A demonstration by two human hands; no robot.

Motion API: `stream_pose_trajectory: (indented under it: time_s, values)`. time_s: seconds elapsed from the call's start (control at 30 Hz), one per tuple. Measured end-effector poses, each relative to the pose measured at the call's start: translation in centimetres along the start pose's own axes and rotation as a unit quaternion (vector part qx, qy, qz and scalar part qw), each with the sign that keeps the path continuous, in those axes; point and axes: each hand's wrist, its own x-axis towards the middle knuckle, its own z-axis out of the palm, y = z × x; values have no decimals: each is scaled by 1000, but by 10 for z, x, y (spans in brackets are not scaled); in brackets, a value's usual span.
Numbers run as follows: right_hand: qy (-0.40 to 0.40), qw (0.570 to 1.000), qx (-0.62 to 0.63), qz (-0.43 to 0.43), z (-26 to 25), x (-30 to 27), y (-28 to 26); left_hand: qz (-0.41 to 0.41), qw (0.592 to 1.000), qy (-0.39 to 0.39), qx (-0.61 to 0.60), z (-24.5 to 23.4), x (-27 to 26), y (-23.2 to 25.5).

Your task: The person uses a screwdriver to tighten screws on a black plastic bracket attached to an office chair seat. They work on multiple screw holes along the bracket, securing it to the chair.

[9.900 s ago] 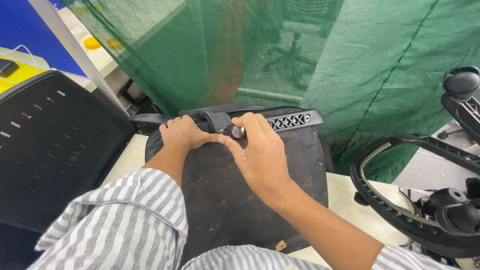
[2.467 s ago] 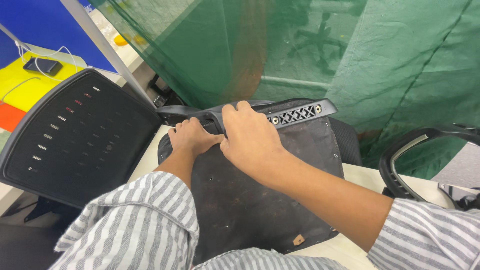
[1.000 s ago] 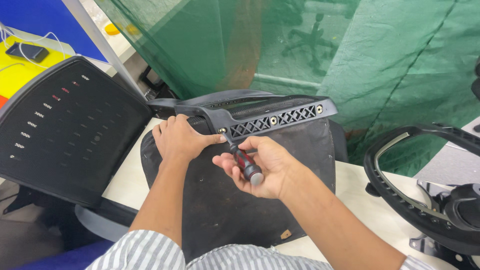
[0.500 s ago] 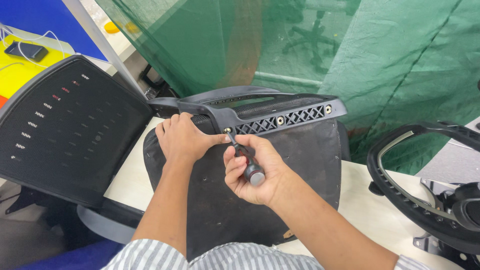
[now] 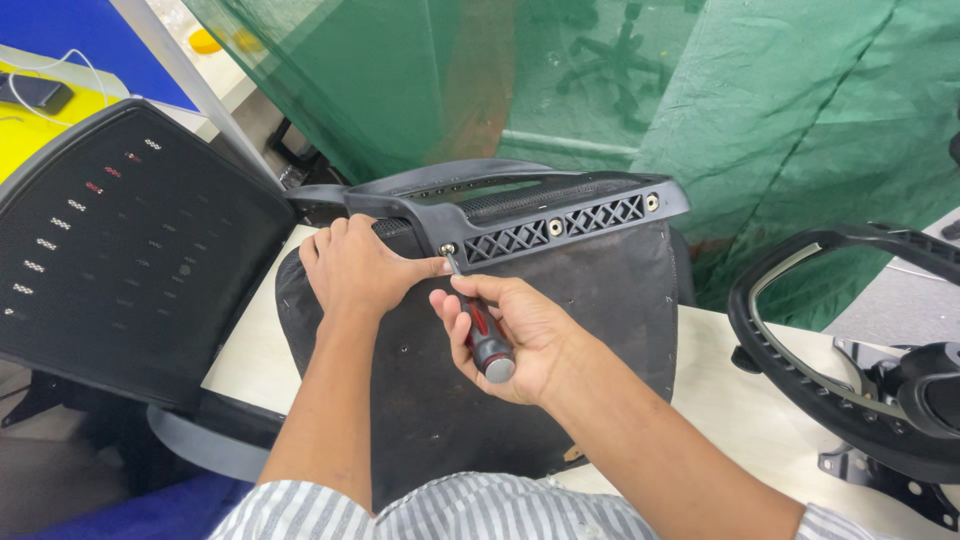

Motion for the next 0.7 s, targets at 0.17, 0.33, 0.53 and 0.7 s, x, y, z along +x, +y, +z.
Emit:
stream_pose_trajectory:
  time_s: [0.17,0.33,0.53,0.7]
  values:
    - [-46,994,39,93,0,1,-2,9,1000,18,-12,-2,-8,-4]
    - [-84,989,44,110,-6,-2,-8,8,999,21,-24,-4,-11,-5]
    - [-83,994,35,61,-10,-1,-5,8,999,34,-32,-2,-10,-4]
    - [-69,998,3,11,-15,8,-1,-15,1000,13,-25,1,-9,-7]
